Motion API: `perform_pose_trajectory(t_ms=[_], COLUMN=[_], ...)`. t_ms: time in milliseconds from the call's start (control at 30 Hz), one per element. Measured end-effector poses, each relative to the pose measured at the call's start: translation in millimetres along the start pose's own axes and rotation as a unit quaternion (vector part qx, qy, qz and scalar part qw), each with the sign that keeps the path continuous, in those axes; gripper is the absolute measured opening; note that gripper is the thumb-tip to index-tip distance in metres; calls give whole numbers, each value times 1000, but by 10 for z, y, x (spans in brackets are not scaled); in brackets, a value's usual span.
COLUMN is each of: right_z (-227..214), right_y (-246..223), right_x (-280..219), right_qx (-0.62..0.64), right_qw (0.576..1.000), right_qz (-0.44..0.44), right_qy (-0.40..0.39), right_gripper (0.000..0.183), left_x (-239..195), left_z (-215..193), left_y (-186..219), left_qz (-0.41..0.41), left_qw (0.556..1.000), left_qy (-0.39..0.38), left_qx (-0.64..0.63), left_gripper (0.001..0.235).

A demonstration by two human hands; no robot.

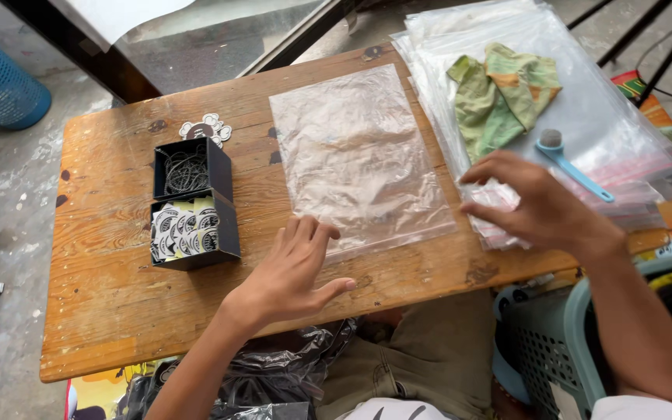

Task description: The person wipes a clear plastic bag with a cloth, then places a black bag into it. They add a sticker and seal the bag. The person then removes the bag from the plastic, brushes it with a small brush, and places it back into the plastic bag.

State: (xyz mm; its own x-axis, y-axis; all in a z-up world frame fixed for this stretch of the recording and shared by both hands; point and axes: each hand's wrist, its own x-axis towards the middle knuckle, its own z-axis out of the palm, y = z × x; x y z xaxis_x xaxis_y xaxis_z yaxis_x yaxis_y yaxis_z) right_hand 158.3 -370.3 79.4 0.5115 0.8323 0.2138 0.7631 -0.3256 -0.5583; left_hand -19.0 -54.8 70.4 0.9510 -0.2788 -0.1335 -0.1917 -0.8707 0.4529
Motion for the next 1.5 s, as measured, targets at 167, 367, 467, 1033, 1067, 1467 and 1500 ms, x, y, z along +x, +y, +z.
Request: perform_pose_trajectory(t_ms=[167,367,467,1033,1067,1467,1500], right_z=[-510,-546,-404,1610,1638,539,434], right_y=[-81,13,132,1632,1649,1067,1027], right_x=[-800,-2268,-2916,-5132,-5180,-4628,-4589], right_qx=[-114,-246,-211,31,64,309,321], right_qw=[987,884,747,673,661,604,603], right_qz=[51,395,620,698,706,732,730], right_qy=[101,35,-114,-242,-245,-56,-1], right_gripper=[33,30,42,78,81,70,70], left_x=[289,944,1304,3107,3108,3423,3476], left_z=[-34,284,586,4263,4078,4177,4230], left_y=[484,1269,1772,2615,2788,2681,2670], left_qz=[153,343,408,418,324,-7,-32], left_qw=[987,935,903,739,697,804,805], left_qy=[21,-18,-81,-357,-470,-585,-589], left_qx=[-30,-89,-111,390,434,106,59], left_gripper=[40,26,21,45,58,69,76])
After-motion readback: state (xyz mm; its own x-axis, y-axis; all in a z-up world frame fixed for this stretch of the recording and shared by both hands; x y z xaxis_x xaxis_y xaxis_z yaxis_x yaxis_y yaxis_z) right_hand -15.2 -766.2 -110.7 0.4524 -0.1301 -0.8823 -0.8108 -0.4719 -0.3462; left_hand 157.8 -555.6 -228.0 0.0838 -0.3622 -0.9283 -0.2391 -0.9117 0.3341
